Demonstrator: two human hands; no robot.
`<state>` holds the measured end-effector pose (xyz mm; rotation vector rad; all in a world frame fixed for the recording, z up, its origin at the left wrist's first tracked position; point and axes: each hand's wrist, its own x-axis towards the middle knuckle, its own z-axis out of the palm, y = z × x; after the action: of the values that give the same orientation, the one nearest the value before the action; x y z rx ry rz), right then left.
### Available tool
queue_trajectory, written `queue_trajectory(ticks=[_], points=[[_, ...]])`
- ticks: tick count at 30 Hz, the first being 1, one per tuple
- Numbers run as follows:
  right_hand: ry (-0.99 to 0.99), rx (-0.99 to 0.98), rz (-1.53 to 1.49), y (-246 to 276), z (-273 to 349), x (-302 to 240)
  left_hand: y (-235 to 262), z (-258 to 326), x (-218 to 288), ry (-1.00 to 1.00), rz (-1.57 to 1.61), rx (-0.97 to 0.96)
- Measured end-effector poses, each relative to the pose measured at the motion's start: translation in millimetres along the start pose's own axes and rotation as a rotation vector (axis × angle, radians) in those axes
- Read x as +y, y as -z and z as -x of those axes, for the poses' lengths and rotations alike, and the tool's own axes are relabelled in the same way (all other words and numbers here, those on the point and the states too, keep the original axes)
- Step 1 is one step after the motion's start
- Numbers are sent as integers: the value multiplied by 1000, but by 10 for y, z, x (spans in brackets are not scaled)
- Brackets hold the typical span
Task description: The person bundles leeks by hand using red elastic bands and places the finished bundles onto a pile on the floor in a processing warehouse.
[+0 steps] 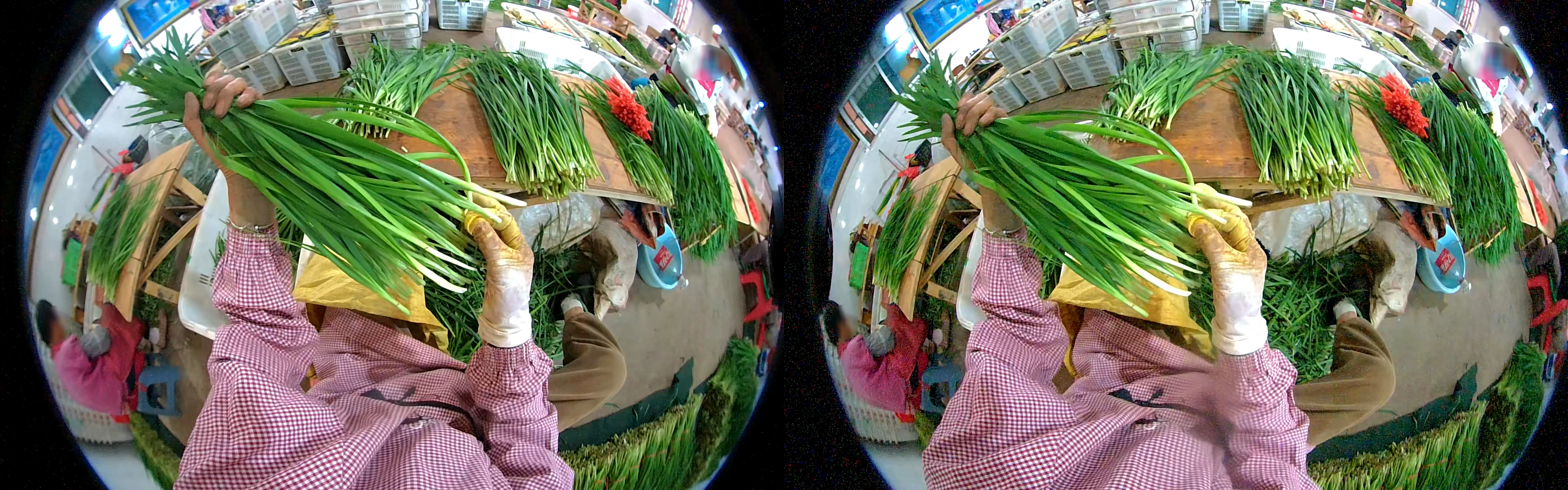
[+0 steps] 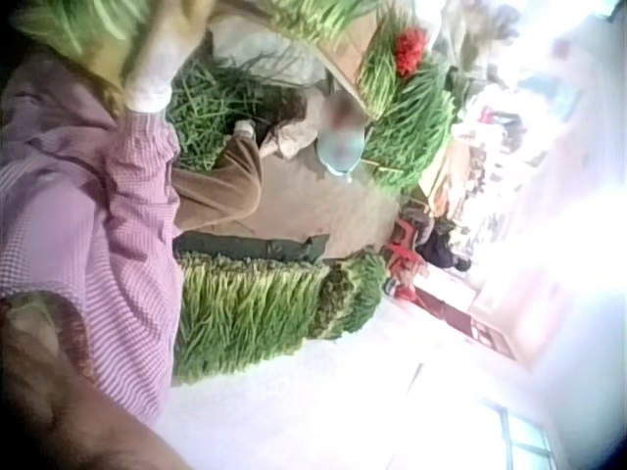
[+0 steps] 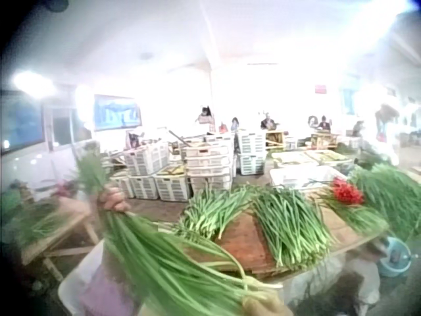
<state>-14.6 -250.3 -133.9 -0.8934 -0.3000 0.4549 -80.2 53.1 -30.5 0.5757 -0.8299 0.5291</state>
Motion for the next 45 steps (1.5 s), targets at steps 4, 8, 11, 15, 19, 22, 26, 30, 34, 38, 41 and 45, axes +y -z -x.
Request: queue_trajectory(ticks=[4, 8, 11, 15, 19, 22, 26, 30, 34, 38, 41, 45], points=[[159, -171, 105, 298, 39, 126, -34, 34, 80, -1, 143, 41], [-158, -541, 899, 1205, 326, 214, 140, 27, 455, -14, 86, 42], [138, -29, 1587, 1543, 398, 49, 102, -56, 420, 64, 38, 41], [317, -72, 814, 976, 155, -875, -56, -246, -394, 182, 47, 75], [351, -233, 934, 679, -155, -1129, -95, -578, -1404, 243, 31, 194], [69, -267, 756, 864, -366, -1130, -110, -869, -1918, 259, 70, 259], [-85, -213, 449, 1251, -567, -1316, 283, -1294, -2598, 286, -61, 258], [-17, -191, 441, 1146, -951, -1563, 759, -1723, -2993, 303, -4, 245], [-18, -63, 600, 1122, -1363, -1745, 1216, -1931, -3397, 292, 26, 245], [28, 9, 754, 1251, -1761, -1513, 1910, -1874, -3718, 303, 49, 236], [61, 109, 843, 1378, -1852, -1280, 2224, -1628, -3952, 367, -130, 439], [278, 61, 1346, 1307, -1979, -1001, 2747, -1399, -4034, 317, -181, 356]])
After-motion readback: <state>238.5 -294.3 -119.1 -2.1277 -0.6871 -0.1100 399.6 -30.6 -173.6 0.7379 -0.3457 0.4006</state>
